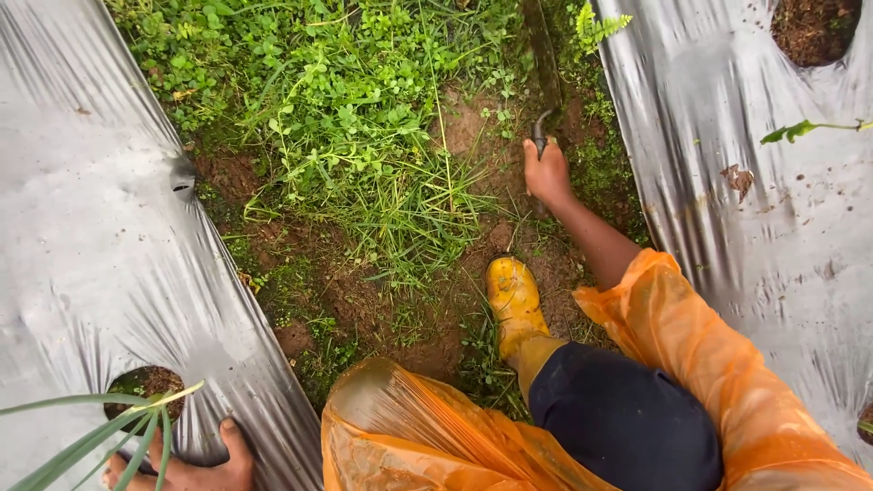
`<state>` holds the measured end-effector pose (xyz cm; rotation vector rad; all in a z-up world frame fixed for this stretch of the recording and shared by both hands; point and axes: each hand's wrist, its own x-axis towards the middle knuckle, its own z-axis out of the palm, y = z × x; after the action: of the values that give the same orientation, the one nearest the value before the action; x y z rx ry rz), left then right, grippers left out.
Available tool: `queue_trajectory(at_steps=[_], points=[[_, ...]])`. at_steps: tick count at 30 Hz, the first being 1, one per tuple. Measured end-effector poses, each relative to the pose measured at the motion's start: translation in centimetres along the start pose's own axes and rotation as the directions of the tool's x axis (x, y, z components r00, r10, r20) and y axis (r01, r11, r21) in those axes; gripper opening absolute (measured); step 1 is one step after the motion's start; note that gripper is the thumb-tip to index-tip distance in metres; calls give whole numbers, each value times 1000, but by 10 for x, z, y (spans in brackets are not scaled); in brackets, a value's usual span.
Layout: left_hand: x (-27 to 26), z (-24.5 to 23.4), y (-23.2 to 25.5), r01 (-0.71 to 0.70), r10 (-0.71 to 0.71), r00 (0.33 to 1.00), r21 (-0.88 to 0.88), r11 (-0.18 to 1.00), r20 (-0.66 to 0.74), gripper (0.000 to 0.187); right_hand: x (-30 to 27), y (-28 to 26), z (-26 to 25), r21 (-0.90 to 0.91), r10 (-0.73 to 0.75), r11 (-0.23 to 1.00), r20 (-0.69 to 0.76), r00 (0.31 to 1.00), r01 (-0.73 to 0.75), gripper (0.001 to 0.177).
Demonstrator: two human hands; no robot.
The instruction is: The person kneels between two plastic-covered garden beds and uses a hand hoe to scrape and remove weeds from the soil strip. The person repeatedly scrapes the ground to clear vegetation and occasionally uses their hand to pull weeds or adjust the plastic sheeting.
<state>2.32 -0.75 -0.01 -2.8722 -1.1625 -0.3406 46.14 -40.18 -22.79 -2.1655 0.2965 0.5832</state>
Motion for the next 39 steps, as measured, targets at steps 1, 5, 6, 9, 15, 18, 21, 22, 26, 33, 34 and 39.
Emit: queue_trajectory(at_steps=[1, 5, 6, 9, 15, 18, 21, 22, 26, 33, 34, 39], points=[[0, 1, -3, 0, 0, 1000, 2, 1000, 0, 84, -3, -4, -1, 1, 0, 1000, 2, 1000, 0, 26], [0, 4, -12, -30, 32, 999, 157, 987, -5, 76, -18, -21, -3, -45, 126, 991, 44, 991, -124, 29], [-1, 4, -12, -37, 38, 999, 161, 986, -4, 77, -23, -26, -4, 1, 123, 992, 1, 992, -123, 22], [-1, 1, -10, -22, 17, 1000, 229, 973, 26, 77, -8, -26, -11, 33, -68, 997, -114, 991, 73, 19], [-4, 3, -16, -66, 65, 998, 214, 975, 13, 74, 4, -54, 3, 7, 162, 987, -47, 986, -162, 23], [-2, 0, -13, -91, 92, 996, 238, 967, 7, 72, 6, -13, 19, -3, 128, 992, -17, 992, -128, 27], [-4, 2, -18, -71, 71, 997, 269, 960, 9, 72, -1, -15, 13, 14, 118, 993, -10, 993, -118, 27], [-4, 3, -15, -70, 71, 997, 269, 961, 7, 72, 1, -25, 10, 15, 117, 993, -10, 993, -116, 27], [-5, 0, -10, -59, 56, 998, 263, 963, 19, 73, 16, -44, 3, 4, -43, 999, -125, 991, 44, 20], [-1, 0, -6, -60, 56, 997, 100, 993, 44, 76, 17, -19, 12, -63, 140, 989, 66, 988, -136, 34], [-1, 0, -4, -59, 54, 997, 101, 993, 51, 76, 13, -15, 5, -68, 145, 988, 68, 987, -141, 34], [2, -4, 2, -34, 26, 997, 111, 993, 68, 71, -3, -34, -11, -33, 118, 992, -22, 993, -119, 23]])
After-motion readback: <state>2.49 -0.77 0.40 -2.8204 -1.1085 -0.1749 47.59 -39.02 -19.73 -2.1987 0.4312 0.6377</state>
